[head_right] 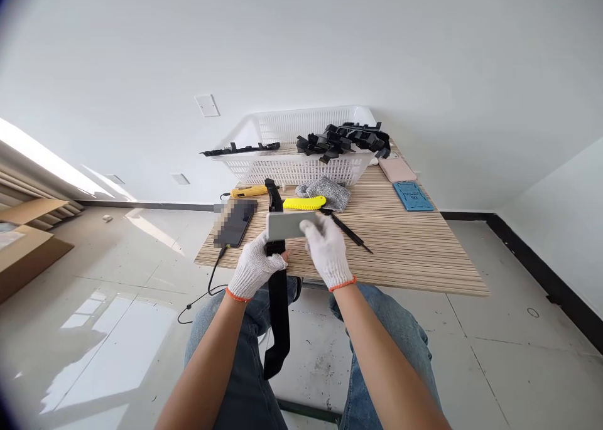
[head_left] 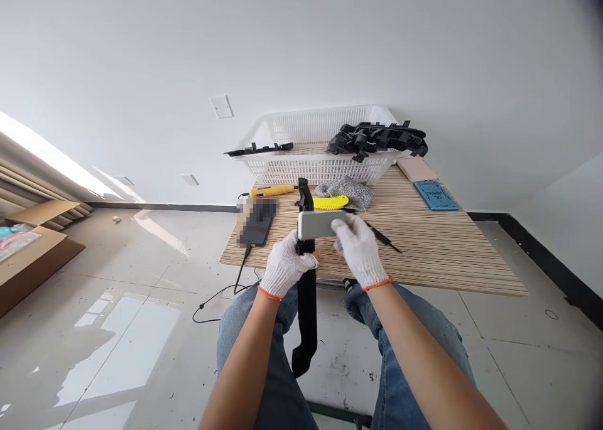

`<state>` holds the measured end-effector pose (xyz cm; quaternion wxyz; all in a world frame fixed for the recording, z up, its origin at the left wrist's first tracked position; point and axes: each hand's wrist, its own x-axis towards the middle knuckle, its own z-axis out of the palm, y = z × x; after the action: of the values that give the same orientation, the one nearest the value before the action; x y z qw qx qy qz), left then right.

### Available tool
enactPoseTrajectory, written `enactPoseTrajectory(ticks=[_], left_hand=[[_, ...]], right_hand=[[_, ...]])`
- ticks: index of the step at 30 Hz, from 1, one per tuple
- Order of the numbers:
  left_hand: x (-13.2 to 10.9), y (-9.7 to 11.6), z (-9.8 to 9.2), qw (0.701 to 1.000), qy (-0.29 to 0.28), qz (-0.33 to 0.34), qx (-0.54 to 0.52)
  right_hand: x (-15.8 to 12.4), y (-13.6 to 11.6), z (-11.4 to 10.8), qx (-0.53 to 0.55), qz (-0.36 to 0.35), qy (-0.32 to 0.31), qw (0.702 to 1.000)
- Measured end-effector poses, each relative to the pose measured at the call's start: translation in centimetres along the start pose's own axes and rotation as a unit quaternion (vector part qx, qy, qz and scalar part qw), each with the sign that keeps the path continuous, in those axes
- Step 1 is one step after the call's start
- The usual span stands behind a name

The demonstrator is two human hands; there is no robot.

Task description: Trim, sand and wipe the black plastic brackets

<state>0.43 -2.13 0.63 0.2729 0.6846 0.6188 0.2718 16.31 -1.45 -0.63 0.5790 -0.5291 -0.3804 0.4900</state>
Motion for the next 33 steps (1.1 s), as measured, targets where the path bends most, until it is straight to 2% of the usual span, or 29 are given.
enactPoseTrajectory(ticks=[2,3,7,8,11,13,18,20,23,27,28,31,32,33], left_hand=[[0.0,0.0,0.0,1.000,0.004,-0.009,0.008],[0.0,0.1,0.0,1.000,0.004,-0.013,0.013],[-0.1,0.3,-0.2,1.000,-0.005,-0.024,0.019],[-0.1,0.4,-0.3,1.000,-0.006,-0.025,0.017],[-0.1,0.5,-0.3,0.999,-0.007,-0.031,0.019],[-0.1,0.6,-0.4,0.999,-0.006,-0.035,0.021],[-0.1,0.5,-0.5,1.000,-0.016,-0.019,-0.003],[-0.1,0.4,-0.5,1.000,-0.014,-0.024,0.001],[-0.1,0.3,-0.4,1.000,-0.004,-0.027,0.004],[0.0,0.6,-0.4,1.000,-0.007,-0.028,-0.003],[0.0,0.6,-0.4,0.999,-0.008,-0.032,-0.003],[0.1,0.7,-0.4,0.999,-0.013,-0.046,0.006],[0.1,0.7,-0.4,0.999,-0.013,-0.043,0.009],[0.1,0.6,-0.4,0.999,-0.013,-0.038,0.011]], right_hand=[[-0.1,0.0,0.0,-0.041,-0.005,-0.059,0.997],[-0.1,0.0,0.0,-0.041,-0.006,-0.060,0.997],[0.1,-0.2,0.0,0.040,0.015,0.034,0.999],[0.1,-0.3,-0.1,0.047,0.025,0.025,0.998],[-0.1,-0.4,-0.4,0.038,0.053,-0.074,0.995],[-0.3,-0.6,-0.8,0.058,0.057,-0.110,0.991],[-0.4,-1.1,-1.8,0.174,0.041,-0.060,0.982],[-0.2,-1.0,-1.5,0.157,0.027,-0.056,0.986],[0.0,-0.4,-0.5,0.065,0.007,-0.064,0.996],[0.1,0.2,0.4,0.068,-0.027,0.021,0.997],[0.1,0.3,0.4,0.066,-0.025,0.007,0.997],[0.1,0.3,0.2,0.029,0.000,-0.100,0.995],[0.1,0.3,0.2,0.030,0.005,-0.097,0.995],[0.1,0.2,0.2,0.043,0.004,-0.069,0.997]])
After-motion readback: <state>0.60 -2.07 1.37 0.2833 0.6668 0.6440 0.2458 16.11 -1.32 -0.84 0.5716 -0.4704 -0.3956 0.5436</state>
